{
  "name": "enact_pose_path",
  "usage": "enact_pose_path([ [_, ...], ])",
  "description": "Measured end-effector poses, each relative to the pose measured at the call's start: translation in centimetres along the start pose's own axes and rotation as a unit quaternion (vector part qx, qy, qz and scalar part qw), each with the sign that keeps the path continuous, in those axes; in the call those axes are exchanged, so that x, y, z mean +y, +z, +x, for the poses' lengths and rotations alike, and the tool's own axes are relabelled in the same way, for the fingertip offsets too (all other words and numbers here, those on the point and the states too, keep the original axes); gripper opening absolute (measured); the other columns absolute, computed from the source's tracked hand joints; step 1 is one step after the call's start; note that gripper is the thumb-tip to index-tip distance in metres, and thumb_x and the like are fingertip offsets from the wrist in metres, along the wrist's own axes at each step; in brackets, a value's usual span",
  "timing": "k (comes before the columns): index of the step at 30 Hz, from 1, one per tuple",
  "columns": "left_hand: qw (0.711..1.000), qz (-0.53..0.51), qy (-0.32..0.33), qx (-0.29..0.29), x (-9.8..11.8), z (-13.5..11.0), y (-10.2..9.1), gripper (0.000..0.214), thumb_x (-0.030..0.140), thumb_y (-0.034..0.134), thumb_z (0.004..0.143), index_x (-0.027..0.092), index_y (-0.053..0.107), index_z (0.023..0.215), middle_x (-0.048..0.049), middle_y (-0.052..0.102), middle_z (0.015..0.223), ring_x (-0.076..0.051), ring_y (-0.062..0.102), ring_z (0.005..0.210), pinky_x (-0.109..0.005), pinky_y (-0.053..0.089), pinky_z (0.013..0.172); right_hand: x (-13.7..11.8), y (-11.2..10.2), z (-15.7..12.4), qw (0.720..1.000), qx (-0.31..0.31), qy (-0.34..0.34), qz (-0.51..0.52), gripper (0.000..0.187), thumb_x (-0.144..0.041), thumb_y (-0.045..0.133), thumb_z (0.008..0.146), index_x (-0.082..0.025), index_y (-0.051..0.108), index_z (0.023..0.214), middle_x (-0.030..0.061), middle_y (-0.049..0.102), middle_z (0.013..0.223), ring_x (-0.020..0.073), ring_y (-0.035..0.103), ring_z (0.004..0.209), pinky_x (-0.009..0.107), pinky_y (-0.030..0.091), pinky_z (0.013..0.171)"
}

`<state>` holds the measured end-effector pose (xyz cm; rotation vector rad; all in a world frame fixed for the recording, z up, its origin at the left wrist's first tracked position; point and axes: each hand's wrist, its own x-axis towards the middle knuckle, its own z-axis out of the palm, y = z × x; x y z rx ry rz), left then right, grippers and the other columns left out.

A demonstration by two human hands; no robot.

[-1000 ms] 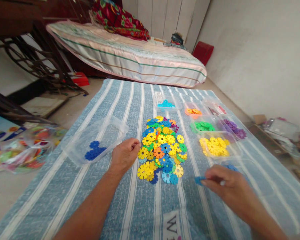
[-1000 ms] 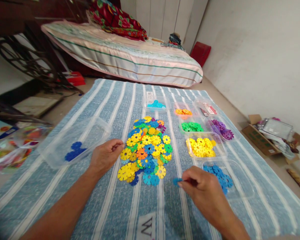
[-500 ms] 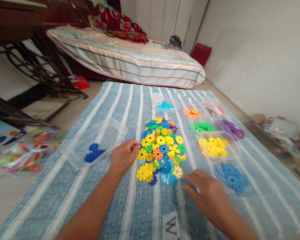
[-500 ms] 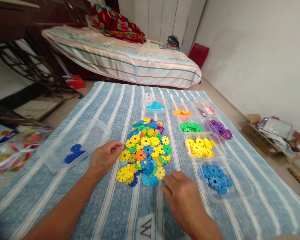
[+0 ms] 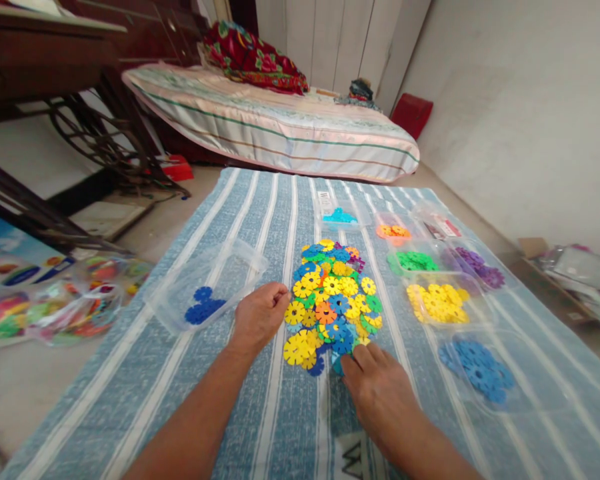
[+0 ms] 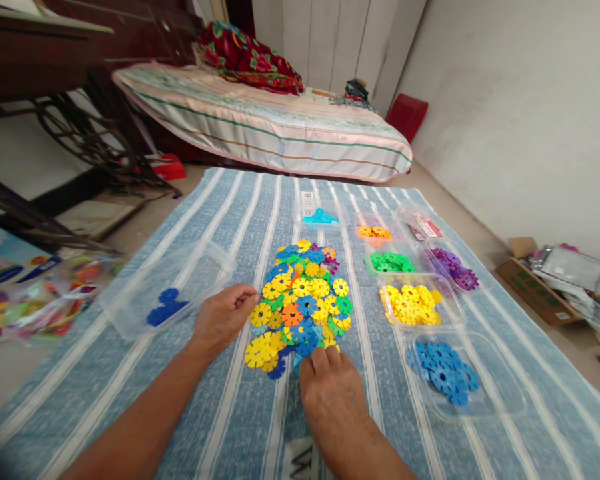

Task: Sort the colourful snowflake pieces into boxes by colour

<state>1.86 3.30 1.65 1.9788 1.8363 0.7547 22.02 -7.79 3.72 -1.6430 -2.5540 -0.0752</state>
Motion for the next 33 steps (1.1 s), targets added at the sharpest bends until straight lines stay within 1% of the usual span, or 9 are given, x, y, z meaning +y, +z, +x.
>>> enact_pose_path([
  [5, 1.0, 0.002, 0.006, -0.002, -0.1, -0.1, -0.1, 0.021, 0.035, 0.044, 0.078, 0.021, 0.061, 0.076, 0.0007, 0.064, 0.069, -0.014, 0.058, 0.069, -0.022, 0.04, 0.061, -0.4, 0.4, 0.9, 0.999, 0.014, -0.027, -0.012, 0.007, -0.011, 0.061, 0.074, -0.017, 0.062, 0.071, 0.0067, 0.059, 0.07, 0.0212, 0.053, 0.066, 0.032, 0.034, 0.057],
  [11, 1.0, -0.003, 0.005, 0.0, -0.2, -0.1, -0.1, 0.022, 0.034, 0.043, 0.079, 0.021, 0.061, 0.076, 0.0008, 0.063, 0.069, -0.014, 0.058, 0.068, -0.022, 0.039, 0.06, -1.2, 0.5, 1.7, 0.999, -0.024, -0.016, -0.035, 0.007, -0.012, 0.058, 0.076, -0.014, 0.063, 0.072, 0.0094, 0.06, 0.07, 0.0226, 0.054, 0.065, 0.034, 0.036, 0.055],
  [15, 1.0, -0.005, 0.006, 0.001, -0.5, 0.0, 0.1, 0.023, 0.035, 0.043, 0.079, 0.021, 0.061, 0.076, 0.0006, 0.063, 0.07, -0.014, 0.058, 0.069, -0.023, 0.039, 0.06, -1.6, 0.3, 1.7, 0.999, -0.031, -0.006, -0.037, 0.008, -0.011, 0.057, 0.077, -0.014, 0.063, 0.073, 0.0097, 0.06, 0.071, 0.0227, 0.054, 0.066, 0.034, 0.036, 0.056],
  [17, 1.0, -0.004, 0.002, 0.001, -0.5, 0.0, 0.1, 0.022, 0.034, 0.044, 0.079, 0.021, 0.061, 0.076, 0.0005, 0.063, 0.07, -0.014, 0.058, 0.069, -0.023, 0.038, 0.06, -1.5, 0.3, 1.6, 0.999, -0.031, -0.003, -0.037, 0.007, -0.012, 0.059, 0.076, -0.015, 0.063, 0.072, 0.0094, 0.061, 0.071, 0.0227, 0.054, 0.066, 0.034, 0.037, 0.056],
  [23, 1.0, -0.006, 0.0, -0.002, -0.3, -0.1, 0.0, 0.021, 0.034, 0.044, 0.079, 0.021, 0.06, 0.076, 0.001, 0.062, 0.07, -0.014, 0.057, 0.069, -0.023, 0.038, 0.061, -0.8, 0.8, 1.3, 0.998, -0.022, -0.036, -0.037, 0.007, -0.014, 0.06, 0.077, -0.016, 0.062, 0.07, 0.0098, 0.061, 0.072, 0.0213, 0.054, 0.065, 0.031, 0.036, 0.053],
  [26, 1.0, -0.003, 0.002, -0.003, -0.3, -0.2, 0.0, 0.021, 0.034, 0.044, 0.079, 0.021, 0.061, 0.077, 0.001, 0.063, 0.071, -0.014, 0.057, 0.069, -0.023, 0.038, 0.061, -0.7, 0.9, 1.3, 0.997, -0.035, -0.048, -0.048, 0.007, -0.013, 0.06, 0.076, -0.015, 0.062, 0.069, 0.0101, 0.061, 0.071, 0.021, 0.054, 0.063, 0.029, 0.035, 0.051],
  [29, 1.0, 0.0, 0.003, -0.002, -0.4, -0.1, 0.0, 0.021, 0.033, 0.044, 0.079, 0.021, 0.061, 0.077, 0.0011, 0.062, 0.07, -0.014, 0.057, 0.069, -0.023, 0.038, 0.061, -0.4, 0.1, 1.4, 0.995, -0.068, -0.069, -0.035, 0.006, -0.012, 0.058, 0.076, -0.014, 0.062, 0.072, 0.01, 0.063, 0.072, 0.0208, 0.056, 0.066, 0.028, 0.036, 0.051],
  [31, 1.0, 0.0, 0.006, -0.002, -0.4, -0.1, -0.1, 0.02, 0.033, 0.044, 0.079, 0.021, 0.061, 0.075, 0.0012, 0.062, 0.069, -0.013, 0.057, 0.069, -0.023, 0.037, 0.061, 0.1, -1.1, 1.9, 0.991, -0.108, -0.081, -0.011, 0.008, -0.01, 0.057, 0.076, -0.015, 0.063, 0.074, 0.009, 0.064, 0.075, 0.02, 0.057, 0.07, 0.027, 0.038, 0.054],
  [33, 1.0, 0.0, 0.008, -0.002, -0.4, -0.1, -0.1, 0.02, 0.032, 0.044, 0.079, 0.021, 0.06, 0.074, 0.0015, 0.061, 0.068, -0.013, 0.056, 0.068, -0.022, 0.037, 0.061, 1.0, -2.5, 3.1, 0.987, -0.14, -0.075, 0.012, 0.014, -0.006, 0.053, 0.075, -0.016, 0.063, 0.078, 0.0072, 0.065, 0.08, 0.0183, 0.058, 0.074, 0.026, 0.039, 0.059],
])
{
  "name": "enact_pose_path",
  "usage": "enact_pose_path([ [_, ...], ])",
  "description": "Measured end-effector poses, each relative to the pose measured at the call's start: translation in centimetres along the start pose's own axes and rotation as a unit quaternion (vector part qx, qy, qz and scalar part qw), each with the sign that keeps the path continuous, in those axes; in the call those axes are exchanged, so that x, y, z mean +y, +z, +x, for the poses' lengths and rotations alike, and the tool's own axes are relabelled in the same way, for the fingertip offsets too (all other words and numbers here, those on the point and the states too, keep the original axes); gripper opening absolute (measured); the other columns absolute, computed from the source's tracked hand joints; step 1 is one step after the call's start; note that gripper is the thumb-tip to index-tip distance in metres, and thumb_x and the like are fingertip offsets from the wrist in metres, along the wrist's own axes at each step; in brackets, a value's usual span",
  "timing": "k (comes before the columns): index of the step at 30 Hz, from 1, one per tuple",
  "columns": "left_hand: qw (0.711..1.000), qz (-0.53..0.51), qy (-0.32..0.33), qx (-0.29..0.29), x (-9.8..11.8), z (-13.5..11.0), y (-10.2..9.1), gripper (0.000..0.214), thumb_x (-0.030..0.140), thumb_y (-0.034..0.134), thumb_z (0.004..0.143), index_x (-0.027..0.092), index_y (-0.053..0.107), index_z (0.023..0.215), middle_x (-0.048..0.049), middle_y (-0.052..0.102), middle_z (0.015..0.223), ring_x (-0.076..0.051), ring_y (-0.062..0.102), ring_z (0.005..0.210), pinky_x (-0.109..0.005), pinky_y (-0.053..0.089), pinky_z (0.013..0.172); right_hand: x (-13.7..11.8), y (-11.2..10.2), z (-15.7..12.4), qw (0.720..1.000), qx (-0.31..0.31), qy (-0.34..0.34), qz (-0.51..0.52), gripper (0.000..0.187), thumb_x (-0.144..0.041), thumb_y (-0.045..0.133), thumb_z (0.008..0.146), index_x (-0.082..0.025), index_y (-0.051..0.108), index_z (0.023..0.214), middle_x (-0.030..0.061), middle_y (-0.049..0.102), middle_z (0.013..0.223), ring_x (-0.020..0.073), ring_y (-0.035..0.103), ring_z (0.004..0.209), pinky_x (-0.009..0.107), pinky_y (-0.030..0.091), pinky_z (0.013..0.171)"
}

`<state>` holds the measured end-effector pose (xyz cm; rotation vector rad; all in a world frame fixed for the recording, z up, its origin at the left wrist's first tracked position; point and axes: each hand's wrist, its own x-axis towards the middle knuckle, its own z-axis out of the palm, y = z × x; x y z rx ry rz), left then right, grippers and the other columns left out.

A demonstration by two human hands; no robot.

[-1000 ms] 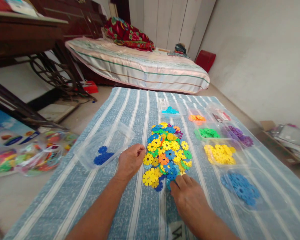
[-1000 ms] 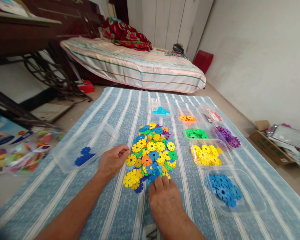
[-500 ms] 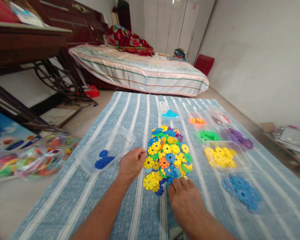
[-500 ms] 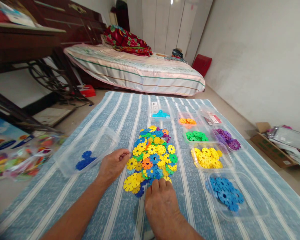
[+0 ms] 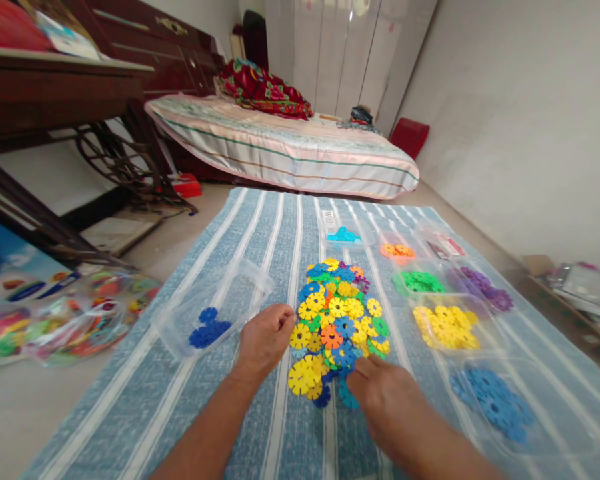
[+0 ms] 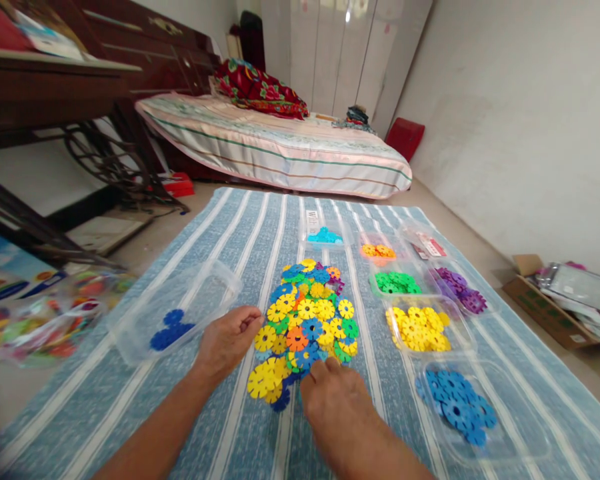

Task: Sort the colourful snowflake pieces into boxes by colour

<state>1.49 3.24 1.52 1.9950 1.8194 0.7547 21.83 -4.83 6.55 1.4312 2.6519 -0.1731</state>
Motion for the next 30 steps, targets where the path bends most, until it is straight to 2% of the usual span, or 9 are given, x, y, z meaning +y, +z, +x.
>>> enact_pose_path([
  [4, 1.0, 0.001, -0.001, -0.005, -0.1, 0.0, 0.0, 0.019, 0.03, 0.044, 0.079, 0.021, 0.059, 0.072, 0.0018, 0.06, 0.067, -0.013, 0.055, 0.068, -0.022, 0.035, 0.06, 4.0, -4.3, 3.7, 0.997, 0.034, 0.066, -0.015, 0.025, -0.004, 0.044, 0.077, -0.017, 0.063, 0.085, 0.0062, 0.064, 0.085, 0.0161, 0.058, 0.079, 0.024, 0.038, 0.064],
  [8, 1.0, 0.001, -0.001, -0.008, -0.3, 0.0, 0.1, 0.019, 0.03, 0.043, 0.08, 0.021, 0.058, 0.072, 0.0015, 0.06, 0.068, -0.013, 0.055, 0.068, -0.022, 0.035, 0.06, 9.4, -8.6, 9.7, 0.972, 0.164, 0.154, -0.071, 0.028, -0.011, 0.039, 0.084, -0.017, 0.064, 0.095, 0.0089, 0.064, 0.092, 0.0193, 0.058, 0.086, 0.026, 0.038, 0.068],
  [11, 1.0, 0.002, 0.0, -0.007, -0.3, 0.0, 0.0, 0.019, 0.03, 0.043, 0.08, 0.021, 0.059, 0.072, 0.0013, 0.06, 0.068, -0.013, 0.055, 0.069, -0.022, 0.035, 0.06, 12.0, -10.2, 12.4, 0.945, 0.256, 0.19, -0.066, 0.03, -0.016, 0.042, 0.084, -0.018, 0.063, 0.106, 0.0091, 0.064, 0.1, 0.0206, 0.057, 0.092, 0.027, 0.038, 0.072],
  [13, 1.0, 0.003, -0.002, -0.006, -0.3, -0.1, 0.0, 0.019, 0.03, 0.043, 0.08, 0.022, 0.059, 0.072, 0.0014, 0.06, 0.068, -0.013, 0.055, 0.069, -0.022, 0.035, 0.06, 12.2, -9.8, 12.5, 0.939, 0.279, 0.195, -0.048, 0.029, -0.019, 0.043, 0.084, -0.019, 0.063, 0.105, 0.008, 0.065, 0.1, 0.0202, 0.057, 0.09, 0.027, 0.037, 0.07],
  [15, 1.0, 0.002, -0.003, -0.007, -0.3, -0.1, 0.1, 0.019, 0.03, 0.043, 0.08, 0.022, 0.059, 0.073, 0.0016, 0.06, 0.068, -0.013, 0.055, 0.068, -0.022, 0.035, 0.06, 11.3, -8.4, 11.4, 0.945, 0.269, 0.186, -0.022, 0.025, -0.021, 0.044, 0.084, -0.02, 0.066, 0.094, 0.0059, 0.066, 0.091, 0.0183, 0.058, 0.083, 0.025, 0.036, 0.067],
  [18, 1.0, -0.004, 0.001, -0.007, -0.3, -0.1, 0.2, 0.019, 0.031, 0.044, 0.08, 0.022, 0.059, 0.074, 0.0017, 0.061, 0.068, -0.013, 0.056, 0.069, -0.022, 0.036, 0.06, 8.6, -5.8, 8.2, 0.967, 0.204, 0.144, 0.045, 0.025, -0.021, 0.043, 0.084, -0.019, 0.064, 0.07, 0.0018, 0.065, 0.073, 0.0131, 0.056, 0.067, 0.022, 0.032, 0.06],
  [20, 1.0, -0.006, 0.003, -0.005, -0.2, -0.1, 0.3, 0.018, 0.032, 0.045, 0.08, 0.022, 0.059, 0.074, 0.0018, 0.061, 0.068, -0.013, 0.056, 0.069, -0.022, 0.037, 0.061, 6.4, -4.1, 5.7, 0.98, 0.146, 0.097, 0.093, 0.027, -0.02, 0.043, 0.085, -0.019, 0.06, 0.064, -0.0004, 0.062, 0.067, 0.0106, 0.054, 0.063, 0.021, 0.031, 0.058],
  [25, 1.0, -0.01, 0.001, -0.002, -0.1, -0.1, 0.3, 0.018, 0.032, 0.046, 0.079, 0.022, 0.06, 0.075, 0.002, 0.063, 0.069, -0.013, 0.057, 0.069, -0.022, 0.038, 0.061, 2.2, -0.7, 0.8, 0.995, 0.0, -0.001, 0.103, 0.02, -0.023, 0.05, 0.085, -0.02, 0.059, 0.068, -0.0015, 0.064, 0.071, 0.0113, 0.057, 0.067, 0.021, 0.032, 0.06],
  [30, 1.0, -0.017, -0.009, -0.001, -0.1, 0.0, 0.5, 0.017, 0.031, 0.046, 0.078, 0.022, 0.06, 0.074, 0.0022, 0.062, 0.067, -0.013, 0.056, 0.067, -0.022, 0.038, 0.06, 0.4, 1.3, -1.1, 0.998, -0.036, 0.02, 0.039, 0.012, -0.02, 0.05, 0.083, -0.018, 0.061, 0.079, 0.0052, 0.066, 0.078, 0.0171, 0.06, 0.072, 0.026, 0.037, 0.062],
])
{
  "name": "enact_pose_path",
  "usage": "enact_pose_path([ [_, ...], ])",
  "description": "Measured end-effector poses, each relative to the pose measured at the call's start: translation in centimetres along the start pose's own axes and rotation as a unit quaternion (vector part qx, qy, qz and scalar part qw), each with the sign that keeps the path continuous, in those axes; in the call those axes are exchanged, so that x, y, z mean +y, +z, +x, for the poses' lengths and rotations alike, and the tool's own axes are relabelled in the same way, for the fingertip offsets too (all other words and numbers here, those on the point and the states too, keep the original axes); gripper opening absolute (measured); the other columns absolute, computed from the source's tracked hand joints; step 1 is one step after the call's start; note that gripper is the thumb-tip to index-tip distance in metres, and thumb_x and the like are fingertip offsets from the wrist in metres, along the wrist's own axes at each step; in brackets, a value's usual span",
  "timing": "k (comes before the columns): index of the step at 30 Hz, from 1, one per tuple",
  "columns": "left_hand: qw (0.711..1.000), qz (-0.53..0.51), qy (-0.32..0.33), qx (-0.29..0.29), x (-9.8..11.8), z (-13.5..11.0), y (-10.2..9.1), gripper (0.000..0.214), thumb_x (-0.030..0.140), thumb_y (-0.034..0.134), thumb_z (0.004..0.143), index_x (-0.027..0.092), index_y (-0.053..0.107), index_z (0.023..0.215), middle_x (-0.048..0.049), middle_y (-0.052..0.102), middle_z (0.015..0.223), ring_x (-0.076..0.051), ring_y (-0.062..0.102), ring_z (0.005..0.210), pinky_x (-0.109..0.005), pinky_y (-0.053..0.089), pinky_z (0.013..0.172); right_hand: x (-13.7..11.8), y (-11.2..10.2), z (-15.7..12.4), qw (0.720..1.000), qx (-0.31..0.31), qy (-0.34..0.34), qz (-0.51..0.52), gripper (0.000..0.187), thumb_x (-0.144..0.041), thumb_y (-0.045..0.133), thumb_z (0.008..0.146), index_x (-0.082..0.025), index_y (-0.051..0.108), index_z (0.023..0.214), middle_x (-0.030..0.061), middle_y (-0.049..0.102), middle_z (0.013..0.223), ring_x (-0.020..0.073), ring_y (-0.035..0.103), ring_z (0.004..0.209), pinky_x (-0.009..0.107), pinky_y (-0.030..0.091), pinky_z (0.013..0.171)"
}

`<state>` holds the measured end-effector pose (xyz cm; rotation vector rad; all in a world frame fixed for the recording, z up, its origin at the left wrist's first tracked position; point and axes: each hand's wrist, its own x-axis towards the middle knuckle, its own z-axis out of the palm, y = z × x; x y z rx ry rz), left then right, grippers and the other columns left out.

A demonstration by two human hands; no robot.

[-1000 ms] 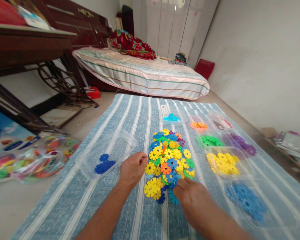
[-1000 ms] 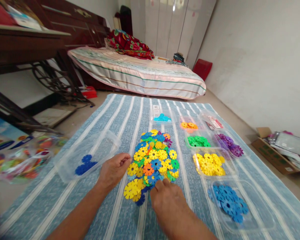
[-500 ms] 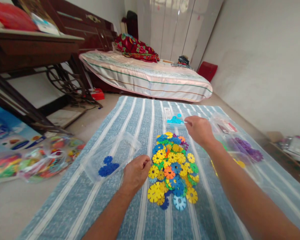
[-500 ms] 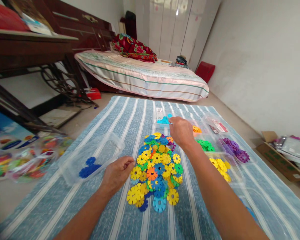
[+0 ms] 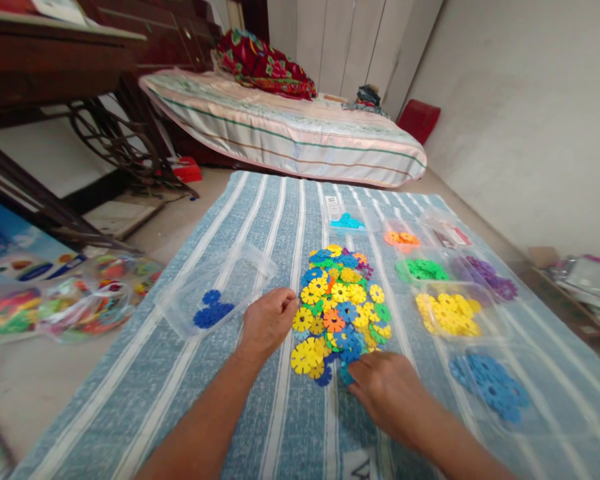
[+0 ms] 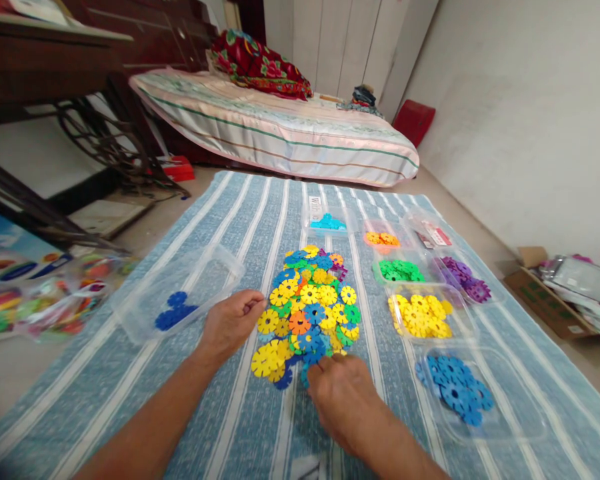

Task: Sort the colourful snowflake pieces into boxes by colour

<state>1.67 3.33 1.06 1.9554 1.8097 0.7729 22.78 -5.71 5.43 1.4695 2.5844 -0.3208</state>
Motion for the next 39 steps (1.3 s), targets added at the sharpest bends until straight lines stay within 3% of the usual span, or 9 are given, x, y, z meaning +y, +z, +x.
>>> enact_pose_path([
  [7, 1.0, 0.012, 0.004, -0.002, 0.2, 0.0, -0.2, 0.018, 0.031, 0.045, 0.078, 0.021, 0.06, 0.074, 0.0018, 0.061, 0.067, -0.013, 0.056, 0.067, -0.022, 0.037, 0.06, -0.5, 0.5, -0.2, 1.0, -0.004, -0.005, -0.029, 0.014, -0.015, 0.047, 0.082, -0.016, 0.06, 0.08, 0.0079, 0.066, 0.077, 0.0199, 0.06, 0.069, 0.028, 0.037, 0.058],
  [14, 1.0, 0.015, -0.001, 0.002, 0.2, 0.0, -0.2, 0.019, 0.033, 0.045, 0.079, 0.022, 0.06, 0.075, 0.0021, 0.062, 0.068, -0.013, 0.056, 0.068, -0.022, 0.037, 0.06, -0.2, 1.3, -0.7, 0.997, 0.059, -0.037, -0.023, 0.01, -0.014, 0.048, 0.08, -0.017, 0.056, 0.076, 0.004, 0.064, 0.071, 0.0151, 0.057, 0.064, 0.027, 0.032, 0.058],
  [23, 1.0, 0.013, 0.002, -0.004, 0.1, -0.1, -0.4, 0.018, 0.033, 0.046, 0.079, 0.022, 0.06, 0.075, 0.0018, 0.062, 0.068, -0.014, 0.057, 0.068, -0.022, 0.037, 0.06, 1.0, -1.1, 0.4, 0.997, 0.077, 0.003, -0.031, 0.017, -0.01, 0.046, 0.081, -0.017, 0.057, 0.071, 0.002, 0.063, 0.071, 0.0134, 0.057, 0.062, 0.026, 0.031, 0.056],
  [28, 1.0, 0.017, 0.007, -0.002, -0.1, -0.1, -0.4, 0.017, 0.03, 0.046, 0.079, 0.022, 0.059, 0.072, 0.002, 0.06, 0.066, -0.013, 0.055, 0.068, -0.022, 0.035, 0.06, 1.3, -1.8, 1.3, 0.998, 0.061, -0.024, 0.0, 0.023, -0.012, 0.041, 0.085, -0.019, 0.058, 0.071, -0.0001, 0.063, 0.07, 0.0115, 0.056, 0.061, 0.024, 0.03, 0.054],
  [30, 1.0, 0.016, 0.007, -0.003, -0.2, -0.1, -0.4, 0.017, 0.029, 0.045, 0.079, 0.021, 0.058, 0.072, 0.0017, 0.06, 0.067, -0.013, 0.055, 0.068, -0.022, 0.035, 0.06, 2.0, -3.2, 2.5, 0.997, 0.07, -0.027, -0.002, 0.024, -0.014, 0.04, 0.087, -0.019, 0.058, 0.071, -0.0001, 0.063, 0.068, 0.0113, 0.055, 0.061, 0.024, 0.03, 0.055],
  [33, 1.0, 0.01, 0.008, -0.007, -0.3, -0.1, -0.4, 0.018, 0.03, 0.045, 0.08, 0.021, 0.058, 0.073, 0.0016, 0.06, 0.067, -0.013, 0.054, 0.068, -0.022, 0.034, 0.06, 4.3, -6.9, 5.6, 0.993, 0.113, -0.006, -0.042, 0.028, -0.016, 0.038, 0.088, -0.018, 0.06, 0.071, 0.0009, 0.062, 0.066, 0.0107, 0.052, 0.06, 0.023, 0.029, 0.056],
  [37, 1.0, 0.007, 0.01, -0.013, -0.4, -0.1, -0.4, 0.018, 0.032, 0.045, 0.08, 0.022, 0.058, 0.072, 0.0022, 0.06, 0.066, -0.013, 0.055, 0.069, -0.022, 0.035, 0.059, 8.1, -12.8, 10.5, 0.958, 0.252, 0.115, -0.073, 0.024, -0.022, 0.041, 0.087, -0.017, 0.064, 0.08, 0.0045, 0.065, 0.078, 0.0141, 0.054, 0.07, 0.024, 0.031, 0.062],
  [39, 1.0, 0.007, 0.01, -0.01, -0.5, 0.0, -0.4, 0.019, 0.032, 0.044, 0.08, 0.022, 0.058, 0.072, 0.002, 0.06, 0.066, -0.014, 0.056, 0.069, -0.023, 0.036, 0.059, 9.3, -14.3, 11.8, 0.931, 0.321, 0.163, -0.064, 0.023, -0.028, 0.044, 0.086, -0.017, 0.064, 0.089, 0.0056, 0.066, 0.085, 0.0162, 0.055, 0.075, 0.025, 0.031, 0.063],
])
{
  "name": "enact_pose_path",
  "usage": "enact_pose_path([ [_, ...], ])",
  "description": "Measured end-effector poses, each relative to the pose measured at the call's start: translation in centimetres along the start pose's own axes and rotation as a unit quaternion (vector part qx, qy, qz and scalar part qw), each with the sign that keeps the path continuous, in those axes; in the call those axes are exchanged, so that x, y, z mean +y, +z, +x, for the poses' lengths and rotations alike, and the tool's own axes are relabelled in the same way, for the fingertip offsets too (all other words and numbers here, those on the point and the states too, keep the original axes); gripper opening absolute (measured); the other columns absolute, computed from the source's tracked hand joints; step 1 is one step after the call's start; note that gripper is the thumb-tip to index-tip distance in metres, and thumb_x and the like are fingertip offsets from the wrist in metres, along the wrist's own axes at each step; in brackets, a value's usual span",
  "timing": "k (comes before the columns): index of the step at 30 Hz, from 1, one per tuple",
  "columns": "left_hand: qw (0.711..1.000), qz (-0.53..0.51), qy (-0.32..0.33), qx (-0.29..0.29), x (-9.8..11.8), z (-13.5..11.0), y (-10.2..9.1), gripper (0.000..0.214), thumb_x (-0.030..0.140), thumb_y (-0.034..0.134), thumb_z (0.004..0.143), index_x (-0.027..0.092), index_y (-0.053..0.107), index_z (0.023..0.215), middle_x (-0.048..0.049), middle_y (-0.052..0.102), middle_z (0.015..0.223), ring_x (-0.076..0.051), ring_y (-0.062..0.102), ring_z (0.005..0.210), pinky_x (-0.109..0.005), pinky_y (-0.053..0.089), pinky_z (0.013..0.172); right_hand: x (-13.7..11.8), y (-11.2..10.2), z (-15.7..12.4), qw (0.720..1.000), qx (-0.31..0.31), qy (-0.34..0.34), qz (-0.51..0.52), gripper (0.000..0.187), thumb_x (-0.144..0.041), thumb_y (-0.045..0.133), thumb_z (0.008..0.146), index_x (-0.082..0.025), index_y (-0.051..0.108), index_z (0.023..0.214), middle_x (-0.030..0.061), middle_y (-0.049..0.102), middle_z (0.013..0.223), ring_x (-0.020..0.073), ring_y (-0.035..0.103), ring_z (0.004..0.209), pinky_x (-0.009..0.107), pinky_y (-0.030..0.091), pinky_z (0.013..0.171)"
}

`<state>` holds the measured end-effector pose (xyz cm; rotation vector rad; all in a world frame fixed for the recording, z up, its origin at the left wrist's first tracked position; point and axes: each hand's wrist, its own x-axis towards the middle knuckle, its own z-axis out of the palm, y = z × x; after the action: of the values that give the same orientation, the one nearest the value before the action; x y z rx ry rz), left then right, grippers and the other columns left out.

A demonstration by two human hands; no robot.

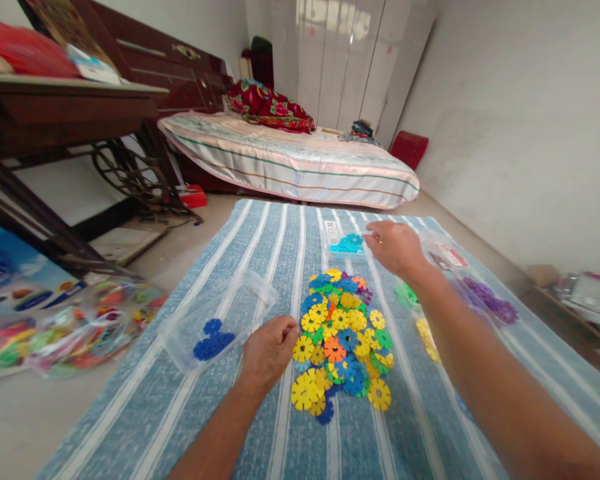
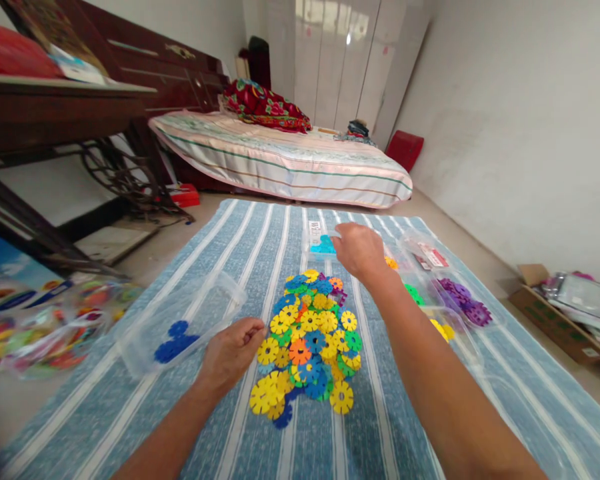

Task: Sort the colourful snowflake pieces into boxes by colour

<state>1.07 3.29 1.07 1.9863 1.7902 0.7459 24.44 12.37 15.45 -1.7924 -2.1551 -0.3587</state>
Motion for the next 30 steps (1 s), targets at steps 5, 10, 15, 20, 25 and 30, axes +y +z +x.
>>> enact_pose_path([
  [5, 1.0, 0.005, 0.002, 0.005, 0.2, 0.0, 0.1, 0.019, 0.032, 0.044, 0.08, 0.023, 0.059, 0.073, 0.0021, 0.061, 0.067, -0.014, 0.057, 0.069, -0.022, 0.037, 0.06, -0.4, 0.9, -3.0, 0.998, -0.021, -0.011, 0.054, 0.029, -0.032, 0.041, 0.086, -0.019, 0.062, 0.07, 0.001, 0.061, 0.067, 0.0123, 0.051, 0.062, 0.024, 0.027, 0.058],
  [10, 1.0, 0.013, 0.0, 0.005, 0.3, 0.0, 0.1, 0.019, 0.033, 0.044, 0.08, 0.022, 0.059, 0.075, 0.0015, 0.062, 0.07, -0.014, 0.058, 0.069, -0.023, 0.037, 0.061, -1.0, 2.7, -11.3, 0.984, -0.123, -0.007, 0.125, 0.028, -0.026, 0.042, 0.086, -0.019, 0.057, 0.064, -0.0009, 0.059, 0.064, 0.0104, 0.051, 0.06, 0.022, 0.028, 0.057],
  [15, 1.0, 0.014, -0.001, 0.005, 0.5, 0.1, 0.0, 0.021, 0.034, 0.044, 0.079, 0.022, 0.059, 0.074, 0.001, 0.062, 0.069, -0.014, 0.058, 0.069, -0.023, 0.038, 0.061, -0.6, 3.5, -18.1, 0.976, -0.188, 0.024, 0.103, 0.022, -0.026, 0.047, 0.085, -0.021, 0.057, 0.066, -0.001, 0.06, 0.066, 0.0121, 0.054, 0.062, 0.023, 0.029, 0.056],
  [20, 1.0, 0.019, -0.011, 0.003, 0.6, 0.2, -0.2, 0.023, 0.037, 0.043, 0.078, 0.022, 0.061, 0.076, 0.0007, 0.063, 0.069, -0.015, 0.058, 0.068, -0.023, 0.038, 0.06, -1.7, 3.1, -21.0, 0.976, -0.207, 0.041, 0.061, 0.01, -0.027, 0.056, 0.082, -0.02, 0.062, 0.077, 0.0038, 0.063, 0.082, 0.0188, 0.057, 0.08, 0.026, 0.036, 0.067],
  [25, 1.0, 0.021, -0.016, 0.003, 0.5, 0.4, -0.2, 0.027, 0.039, 0.04, 0.078, 0.022, 0.062, 0.078, 0.0006, 0.065, 0.071, -0.015, 0.058, 0.069, -0.023, 0.039, 0.061, -3.0, 3.1, -21.2, 0.977, -0.2, 0.059, 0.047, 0.009, -0.026, 0.058, 0.08, -0.019, 0.063, 0.079, 0.0072, 0.061, 0.086, 0.0243, 0.055, 0.086, 0.033, 0.04, 0.073],
  [30, 0.999, 0.027, -0.022, -0.001, 0.6, 0.4, -0.3, 0.029, 0.04, 0.04, 0.078, 0.022, 0.062, 0.078, 0.0, 0.065, 0.072, -0.015, 0.059, 0.069, -0.023, 0.039, 0.061, -3.1, 3.4, -21.4, 0.97, -0.196, 0.093, 0.107, 0.008, -0.017, 0.059, 0.075, -0.018, 0.061, 0.083, 0.0065, 0.062, 0.089, 0.0244, 0.055, 0.087, 0.033, 0.041, 0.075],
])
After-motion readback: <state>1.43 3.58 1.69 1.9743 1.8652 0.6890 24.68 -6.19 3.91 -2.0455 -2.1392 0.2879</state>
